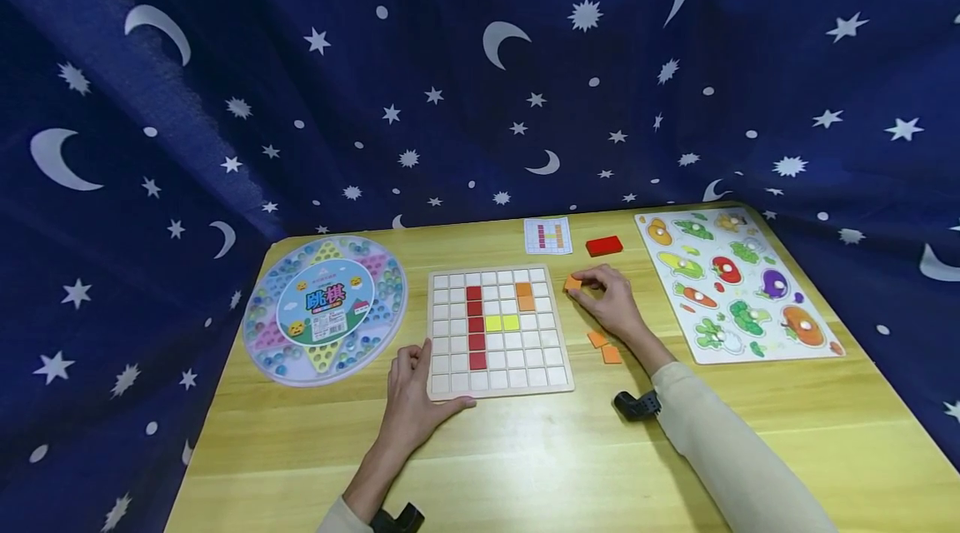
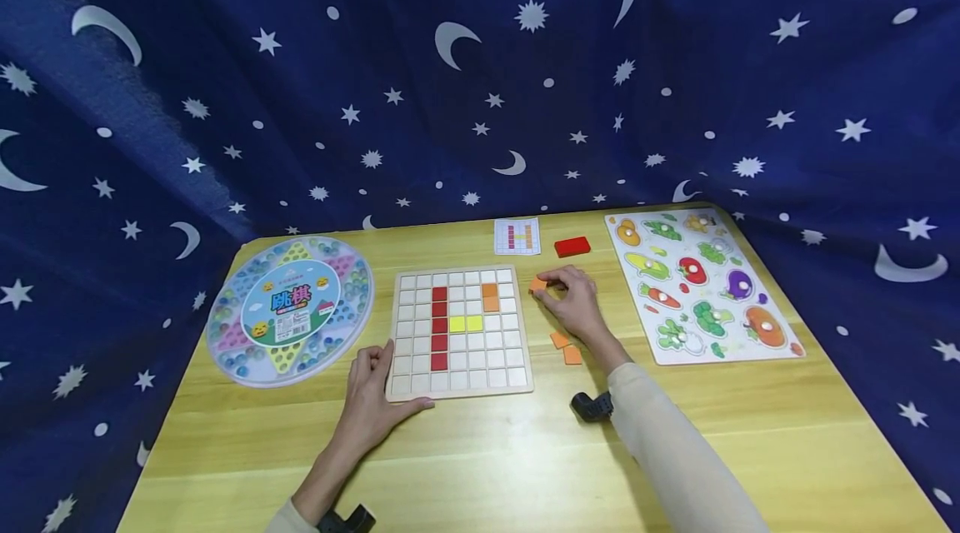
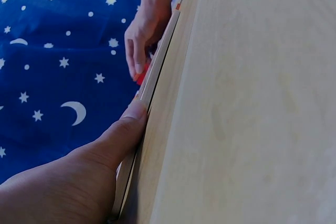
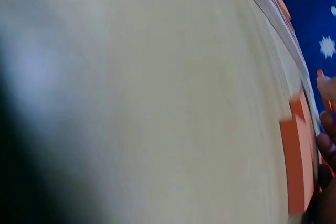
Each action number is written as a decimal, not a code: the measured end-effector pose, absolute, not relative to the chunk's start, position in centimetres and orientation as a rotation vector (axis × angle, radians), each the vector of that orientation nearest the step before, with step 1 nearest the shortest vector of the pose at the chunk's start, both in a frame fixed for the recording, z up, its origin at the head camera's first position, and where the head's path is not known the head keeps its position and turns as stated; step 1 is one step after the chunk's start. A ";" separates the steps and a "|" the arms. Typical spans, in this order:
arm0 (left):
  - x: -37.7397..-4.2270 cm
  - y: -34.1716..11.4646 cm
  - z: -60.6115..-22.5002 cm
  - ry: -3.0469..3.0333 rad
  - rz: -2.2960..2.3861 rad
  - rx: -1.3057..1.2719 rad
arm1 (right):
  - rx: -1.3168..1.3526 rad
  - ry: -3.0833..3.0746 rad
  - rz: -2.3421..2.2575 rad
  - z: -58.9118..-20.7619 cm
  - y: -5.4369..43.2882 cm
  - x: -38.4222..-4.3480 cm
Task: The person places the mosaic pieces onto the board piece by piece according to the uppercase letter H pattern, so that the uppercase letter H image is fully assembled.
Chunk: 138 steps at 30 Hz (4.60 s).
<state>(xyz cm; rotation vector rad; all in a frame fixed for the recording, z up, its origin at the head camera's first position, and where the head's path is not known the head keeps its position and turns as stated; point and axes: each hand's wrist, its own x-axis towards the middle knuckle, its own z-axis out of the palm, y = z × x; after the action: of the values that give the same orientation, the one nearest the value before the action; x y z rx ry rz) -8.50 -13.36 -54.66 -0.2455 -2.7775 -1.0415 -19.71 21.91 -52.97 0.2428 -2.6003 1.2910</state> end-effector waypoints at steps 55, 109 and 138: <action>-8.7 -13.4 -54.4 -2.779 -1.065 -0.259 | 0.870 -2.697 1.225 -52.5 16.9 -18.7; -8.7 -13.5 -54.3 -2.792 -1.091 -0.263 | 0.596 -2.668 1.045 -53.5 24.8 -12.0; -8.7 -13.5 -54.3 -2.793 -1.083 -0.269 | 0.566 -2.622 1.051 -53.7 24.6 -12.1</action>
<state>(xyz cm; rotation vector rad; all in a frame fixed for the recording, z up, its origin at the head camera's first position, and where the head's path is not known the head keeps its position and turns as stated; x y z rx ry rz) -8.70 -13.49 -54.33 -0.2687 -2.7931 -1.0828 -12.12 24.59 -53.74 0.5659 -2.6220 1.0511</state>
